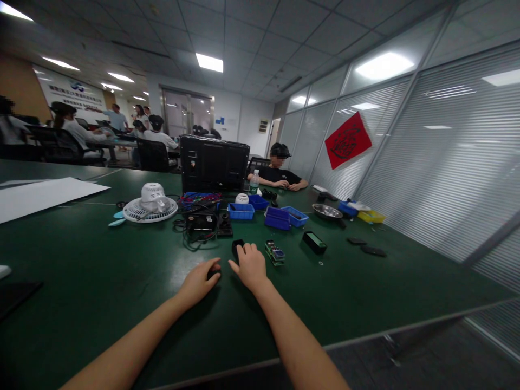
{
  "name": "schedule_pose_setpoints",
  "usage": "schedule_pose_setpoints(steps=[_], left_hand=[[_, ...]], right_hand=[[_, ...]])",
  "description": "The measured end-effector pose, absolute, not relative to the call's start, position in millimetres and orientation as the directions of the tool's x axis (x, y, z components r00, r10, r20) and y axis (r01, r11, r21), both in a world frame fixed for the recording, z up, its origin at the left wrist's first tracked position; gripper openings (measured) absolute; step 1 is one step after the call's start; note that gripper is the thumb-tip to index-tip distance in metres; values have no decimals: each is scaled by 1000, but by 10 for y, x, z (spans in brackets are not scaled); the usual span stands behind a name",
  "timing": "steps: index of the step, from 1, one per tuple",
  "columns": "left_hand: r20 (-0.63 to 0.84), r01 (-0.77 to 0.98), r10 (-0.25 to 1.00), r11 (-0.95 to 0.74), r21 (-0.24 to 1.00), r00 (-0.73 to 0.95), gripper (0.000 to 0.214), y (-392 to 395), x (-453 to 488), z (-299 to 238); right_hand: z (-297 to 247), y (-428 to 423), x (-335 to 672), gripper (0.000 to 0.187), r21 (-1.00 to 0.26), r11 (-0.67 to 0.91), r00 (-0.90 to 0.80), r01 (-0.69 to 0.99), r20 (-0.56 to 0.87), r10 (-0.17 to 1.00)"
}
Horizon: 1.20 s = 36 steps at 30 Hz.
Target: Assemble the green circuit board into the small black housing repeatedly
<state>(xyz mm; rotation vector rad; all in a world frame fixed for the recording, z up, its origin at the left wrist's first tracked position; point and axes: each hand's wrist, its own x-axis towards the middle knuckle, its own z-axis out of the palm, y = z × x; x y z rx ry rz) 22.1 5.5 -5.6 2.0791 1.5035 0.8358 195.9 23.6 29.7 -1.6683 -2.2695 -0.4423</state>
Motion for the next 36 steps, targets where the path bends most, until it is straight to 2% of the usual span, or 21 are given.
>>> schedule_pose_setpoints(steps=[2, 5, 8, 11, 14, 16, 18, 20, 22, 24, 25, 31, 34, 36], left_hand=[[225, 684, 948, -318, 656, 225, 44, 59, 221, -66], [240, 684, 943, -333, 649, 231, 45, 69, 214, -91], [246, 685, 940, -340, 644, 235, 45, 76, 208, -108], [243, 684, 941, -339, 645, 237, 46, 77, 207, -108], [236, 684, 943, -332, 649, 235, 46, 72, 206, -94], [222, 687, 946, -323, 651, 235, 45, 66, 205, -82], [211, 690, 949, -315, 651, 235, 44, 63, 203, -75], [215, 691, 947, -321, 648, 238, 44, 63, 202, -73], [219, 693, 946, -324, 644, 239, 43, 65, 203, -73], [217, 695, 947, -321, 643, 237, 43, 65, 206, -71], [212, 696, 948, -317, 644, 236, 43, 65, 208, -69], [218, 696, 946, -323, 642, 238, 41, 57, 204, -65], [221, 693, 945, -327, 642, 241, 40, 55, 203, -66], [218, 695, 946, -324, 641, 241, 40, 53, 206, -63]], right_hand=[[297, 220, 1924, 42, 56, 293, -288, 955, 419, 861], [262, 241, 1936, 46, 34, 209, -203, 977, 424, 882], [187, 277, 1942, 52, 1, 119, -112, 993, 360, 926], [147, 297, 1912, 56, -52, 129, -108, 990, 303, 947], [228, 319, 1985, 58, -122, 116, -65, 986, 362, 930], [333, 350, 2164, 56, -176, 14, 62, 984, 419, 906], [427, 400, 2425, 53, -218, -159, 237, 963, 396, 887], [468, 459, 2691, 52, -223, -298, 356, 928, 294, 887], [449, 515, 2874, 55, -218, -354, 390, 910, 153, 908], [392, 552, 2932, 56, -213, -369, 386, 905, 46, 921], [360, 560, 2916, 56, -207, -358, 374, 910, 38, 927], [295, 507, 2655, 50, -184, -212, 247, 960, 195, 949], [327, 501, 2646, 51, -230, -212, 264, 950, 223, 938], [338, 515, 2678, 53, -250, -244, 295, 937, 192, 936]])
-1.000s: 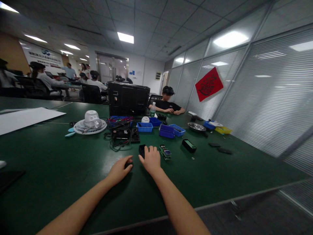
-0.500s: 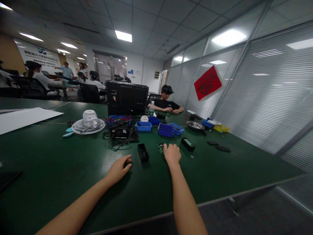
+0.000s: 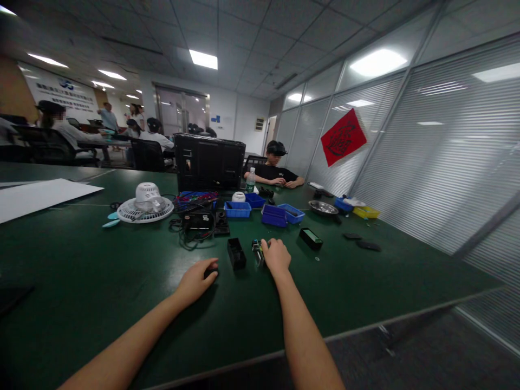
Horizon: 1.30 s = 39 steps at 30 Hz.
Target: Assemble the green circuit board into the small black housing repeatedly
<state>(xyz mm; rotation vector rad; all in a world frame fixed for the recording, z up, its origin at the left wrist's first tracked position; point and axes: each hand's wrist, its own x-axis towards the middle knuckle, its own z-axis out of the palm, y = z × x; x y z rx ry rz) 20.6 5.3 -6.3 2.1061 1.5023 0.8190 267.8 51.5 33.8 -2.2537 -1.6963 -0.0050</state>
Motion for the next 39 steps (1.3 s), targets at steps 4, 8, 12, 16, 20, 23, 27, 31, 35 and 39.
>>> schedule_pose_setpoints(steps=[4, 8, 12, 16, 20, 23, 27, 31, 35, 39], left_hand=[[216, 700, 947, -322, 637, 240, 39, 53, 211, -52], [225, 704, 943, -332, 628, 245, 39, 61, 207, -60], [232, 702, 940, -342, 625, 251, 38, 62, 207, -67], [213, 708, 945, -328, 626, 249, 38, 52, 213, -46], [225, 705, 940, -341, 622, 257, 37, 53, 209, -45], [255, 695, 930, -368, 618, 266, 37, 64, 198, -74], [271, 697, 924, -381, 607, 269, 37, 81, 190, -108], [264, 709, 926, -377, 596, 271, 36, 83, 198, -95], [236, 719, 934, -358, 595, 270, 36, 70, 208, -50], [232, 719, 935, -355, 597, 269, 36, 64, 211, -32]], right_hand=[[311, 543, 2694, 57, -241, -243, 257, 940, 29, 966], [263, 549, 2619, 47, -226, -210, 213, 951, -13, 977], [253, 542, 2601, 38, -185, -238, 253, 953, 61, 966], [272, 513, 2637, 40, -43, -230, 232, 972, 284, 930], [302, 482, 2624, 42, -5, -202, 194, 979, 309, 931], [315, 485, 2623, 46, -50, -201, 206, 978, 287, 935], [312, 517, 2677, 52, -146, -229, 250, 963, 147, 957], [316, 542, 2739, 48, -219, -259, 270, 941, 20, 963], [327, 555, 2782, 41, -267, -261, 273, 928, 11, 962], [319, 561, 2797, 38, -310, -254, 277, 916, 34, 960]])
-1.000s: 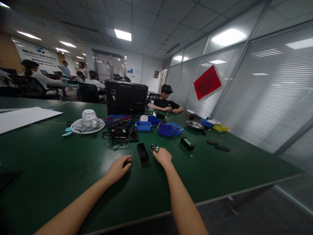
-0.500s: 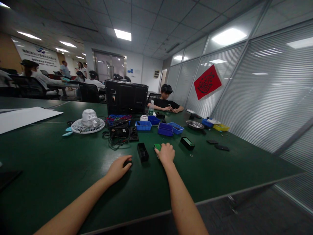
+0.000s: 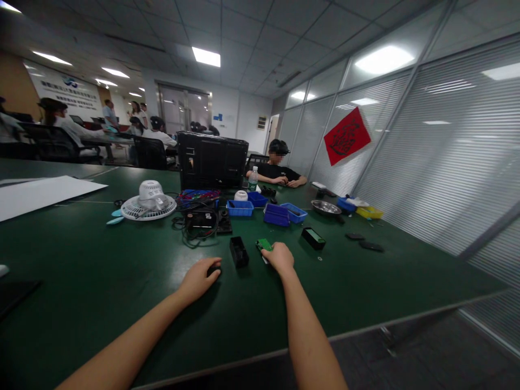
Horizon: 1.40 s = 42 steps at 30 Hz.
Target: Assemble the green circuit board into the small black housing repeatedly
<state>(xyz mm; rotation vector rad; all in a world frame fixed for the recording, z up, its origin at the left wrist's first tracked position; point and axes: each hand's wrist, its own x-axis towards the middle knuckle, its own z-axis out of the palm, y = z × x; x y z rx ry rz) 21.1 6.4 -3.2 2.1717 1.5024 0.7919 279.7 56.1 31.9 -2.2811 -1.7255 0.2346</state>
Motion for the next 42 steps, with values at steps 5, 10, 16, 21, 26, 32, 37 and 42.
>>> schedule_pose_setpoints(steps=[5, 10, 16, 21, 26, 32, 37, 42], left_hand=[[250, 717, 932, -362, 596, 263, 35, 70, 213, -52], [243, 717, 933, -359, 598, 264, 35, 80, 217, -66], [255, 716, 930, -367, 593, 265, 34, 80, 215, -69], [267, 718, 922, -387, 579, 281, 33, 86, 218, -74], [285, 716, 914, -404, 570, 289, 32, 90, 226, -95], [286, 713, 914, -403, 574, 287, 32, 84, 230, -82], [249, 723, 926, -377, 578, 284, 33, 63, 228, -49], [207, 752, 947, -321, 575, 246, 45, 104, 269, -68]], right_hand=[[349, 563, 2753, 42, -441, -209, 319, 873, 193, 928], [504, 575, 2495, 45, -571, -26, 229, 821, 288, 930], [641, 542, 2036, 45, -405, -23, 134, 914, 247, 960], [588, 486, 1935, 45, -324, -42, 122, 945, 229, 966], [561, 449, 1955, 44, -296, -64, 125, 953, 194, 973], [517, 451, 1955, 44, -266, -30, 91, 963, 217, 972], [468, 432, 1925, 45, -246, -18, 77, 969, 231, 970], [456, 423, 1896, 43, -248, -7, 67, 969, 234, 970]])
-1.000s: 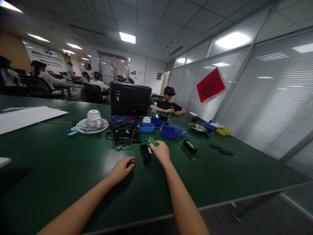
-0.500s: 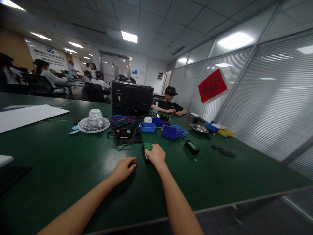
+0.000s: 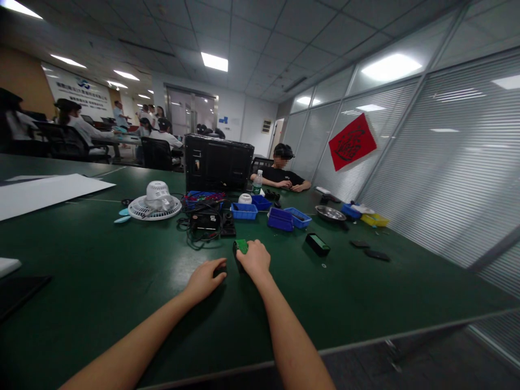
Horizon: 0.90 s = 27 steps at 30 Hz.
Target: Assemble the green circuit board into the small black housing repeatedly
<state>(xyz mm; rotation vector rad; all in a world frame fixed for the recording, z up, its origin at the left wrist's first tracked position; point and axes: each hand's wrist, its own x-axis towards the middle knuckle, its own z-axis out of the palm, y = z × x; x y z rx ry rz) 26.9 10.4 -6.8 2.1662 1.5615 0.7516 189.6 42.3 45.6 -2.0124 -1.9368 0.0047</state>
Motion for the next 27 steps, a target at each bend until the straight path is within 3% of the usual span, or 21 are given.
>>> schedule_pose_setpoints(steps=[6, 13, 20, 24, 27], left_hand=[[175, 778, 964, -266, 569, 201, 73, 194, 562, -50], [273, 792, 949, -289, 539, 160, 53, 228, 749, -121], [308, 778, 936, -320, 541, 171, 46, 240, 716, -150], [331, 764, 924, -350, 542, 189, 43, 238, 710, -145], [317, 767, 932, -331, 549, 175, 48, 239, 712, -145]], right_hand=[[375, 461, 1915, 45, -281, 0, 67, 960, 226, 972], [315, 407, 1864, 40, -278, 28, 53, 960, 281, 958], [259, 393, 1836, 41, -278, 15, 60, 960, 260, 964], [197, 435, 1875, 49, -367, 17, 68, 930, 216, 974], [117, 529, 1940, 43, -509, 24, 86, 861, 192, 978]])
